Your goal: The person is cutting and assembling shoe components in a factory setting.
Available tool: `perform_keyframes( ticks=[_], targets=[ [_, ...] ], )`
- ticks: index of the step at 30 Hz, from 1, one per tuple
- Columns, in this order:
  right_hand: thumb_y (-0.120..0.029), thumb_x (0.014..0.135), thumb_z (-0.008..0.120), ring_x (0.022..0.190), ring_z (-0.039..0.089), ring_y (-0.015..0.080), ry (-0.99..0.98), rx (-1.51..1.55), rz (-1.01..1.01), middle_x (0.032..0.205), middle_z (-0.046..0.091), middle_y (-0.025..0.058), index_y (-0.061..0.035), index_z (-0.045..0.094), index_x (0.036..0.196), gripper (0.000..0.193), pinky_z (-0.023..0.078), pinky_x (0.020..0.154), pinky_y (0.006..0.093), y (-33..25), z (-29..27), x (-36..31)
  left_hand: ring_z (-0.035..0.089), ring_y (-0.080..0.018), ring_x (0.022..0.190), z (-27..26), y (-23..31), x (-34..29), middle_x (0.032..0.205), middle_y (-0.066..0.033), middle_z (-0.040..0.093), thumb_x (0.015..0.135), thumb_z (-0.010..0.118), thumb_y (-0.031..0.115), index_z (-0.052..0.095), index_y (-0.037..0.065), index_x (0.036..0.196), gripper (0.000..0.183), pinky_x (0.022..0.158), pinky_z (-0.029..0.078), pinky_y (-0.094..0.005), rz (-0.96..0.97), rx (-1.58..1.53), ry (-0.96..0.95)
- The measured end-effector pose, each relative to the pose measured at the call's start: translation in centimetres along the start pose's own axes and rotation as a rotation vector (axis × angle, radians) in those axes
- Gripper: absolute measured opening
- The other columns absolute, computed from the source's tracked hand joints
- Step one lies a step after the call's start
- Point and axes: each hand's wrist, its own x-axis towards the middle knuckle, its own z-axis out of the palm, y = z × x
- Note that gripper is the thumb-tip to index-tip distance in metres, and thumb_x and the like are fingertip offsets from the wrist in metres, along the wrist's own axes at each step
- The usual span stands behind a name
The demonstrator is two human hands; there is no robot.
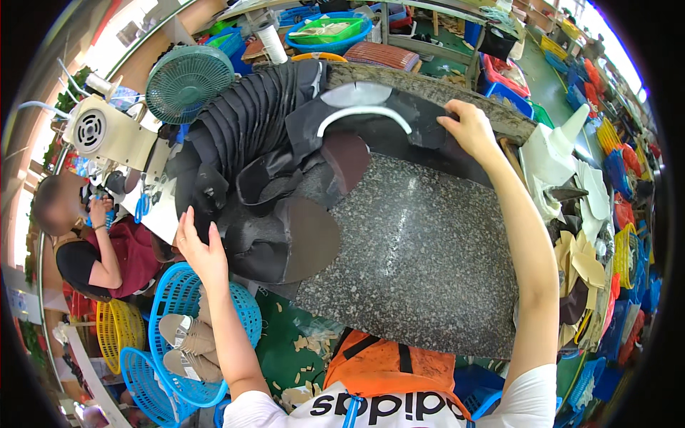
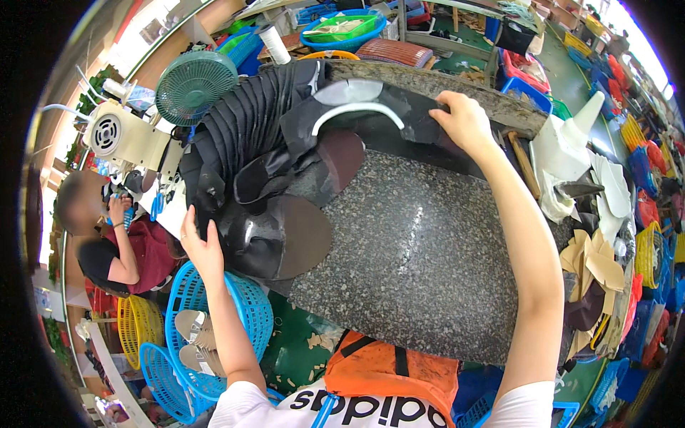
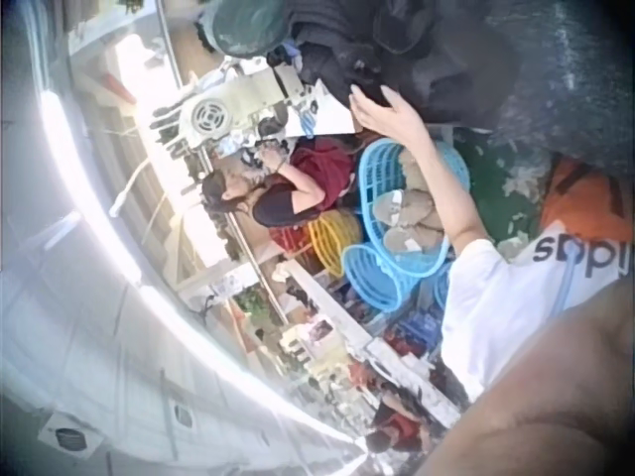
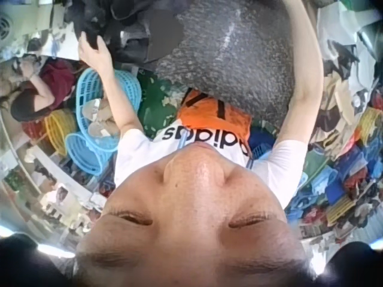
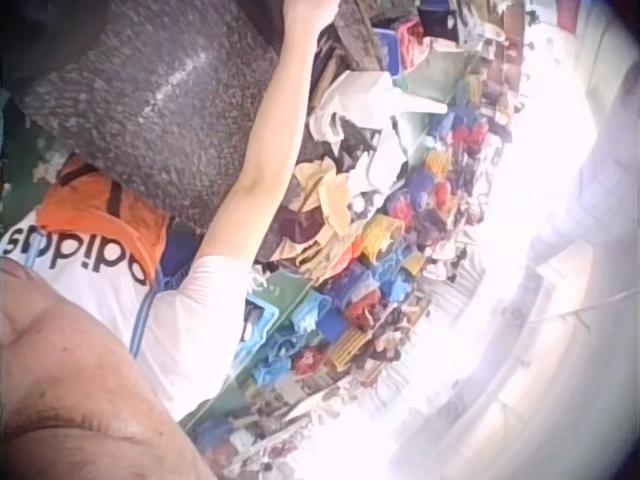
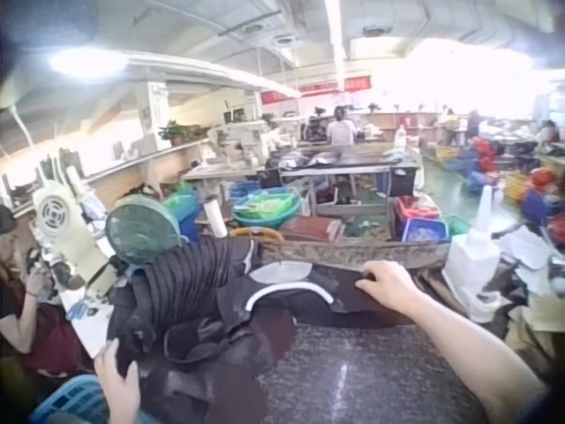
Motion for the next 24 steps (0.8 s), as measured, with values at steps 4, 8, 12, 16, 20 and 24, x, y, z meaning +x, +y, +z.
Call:
perform_keyframes(
  ticks=[4, 8, 12, 16, 20, 24],
  targets=[
    [-0.016, 0.091, 0.067, 0.081, 0.067, 0.0147, -0.238, 0.738, 0.302, 0.092, 0.068, 0.0087, 0.0058, 0.061, 0.113, 0.031, 0.054, 0.075, 0.0326, -0.6, -4.2, -2.2, 0.051, -0.0333, 0.123, -0.8, 10.7, -1.0, 0.127, -0.016, 0.058, 0.085, 0.066, 0.006, 0.06, 0.004, 0.126, 0.041, 0.107, 0.037, -0.0433, 0.211, -0.431, -0.235],
    [-0.013, 0.099, 0.053, 0.097, 0.067, 0.024, -0.065, 1.588, 0.597, 0.111, 0.064, 0.0163, 0.0068, 0.048, 0.124, 0.032, 0.058, 0.084, 0.0392, -2.5, -5.3, -6.0, 0.051, -0.0286, 0.13, 1.8, 17.2, -5.5, 0.136, -0.0112, 0.056, 0.098, 0.059, 0.024, 0.052, 0.005, 0.134, 0.042, 0.108, 0.041, -0.0402, -0.144, -1.145, -0.909],
    [-0.014, 0.099, 0.05, 0.1, 0.068, 0.0288, -0.236, 1.792, 0.672, 0.12, 0.063, 0.0159, -0.0006, 0.051, 0.124, 0.029, 0.06, 0.081, 0.0451, -8.6, -3.0, -15.9, 0.05, -0.0308, 0.132, 3.7, 17.5, -7.8, 0.139, -0.0123, 0.054, 0.102, 0.043, 0.051, 0.041, 0.008, 0.144, 0.06, 0.105, 0.046, -0.0455, -0.812, -1.844, -1.361],
    [-0.022, 0.102, 0.052, 0.102, 0.067, 0.0324, -0.464, 1.751, 0.932, 0.121, 0.062, 0.0165, -0.0001, 0.048, 0.125, 0.032, 0.058, 0.088, 0.0454, -11.6, -1.8, -23.7, 0.059, -0.0305, 0.121, 1.5, 17.0, -9.2, 0.134, -0.0173, 0.056, 0.102, 0.046, 0.046, 0.044, 0.006, 0.138, 0.054, 0.098, 0.051, -0.0487, -1.077, -1.862, -1.176],
    [-0.023, 0.093, 0.065, 0.1, 0.065, 0.0321, -0.596, 0.701, -0.045, 0.113, 0.063, 0.0176, 0.0003, 0.059, 0.12, 0.037, 0.05, 0.092, 0.0397, -12.3, -0.9, -26.3, 0.065, -0.0232, 0.108, 0.4, 15.0, -8.1, 0.119, -0.0115, 0.063, 0.081, 0.064, -0.006, 0.051, 0.0, 0.129, 0.05, 0.091, 0.055, -0.0364, -0.987, -1.661, -0.948],
    [-0.042, 0.088, 0.063, 0.093, 0.066, 0.0323, -0.641, 0.017, -0.311, 0.094, 0.068, 0.0111, -0.0067, 0.066, 0.113, 0.043, 0.05, 0.084, 0.0424, -10.2, 1.7, -24.2, 0.065, -0.0209, 0.103, -0.4, 14.2, -6.9, 0.115, -0.0096, 0.064, 0.083, 0.064, -0.005, 0.051, 0.0, 0.129, 0.048, 0.091, 0.054, -0.0337, -0.912, -1.64, -0.984]
  ],
)
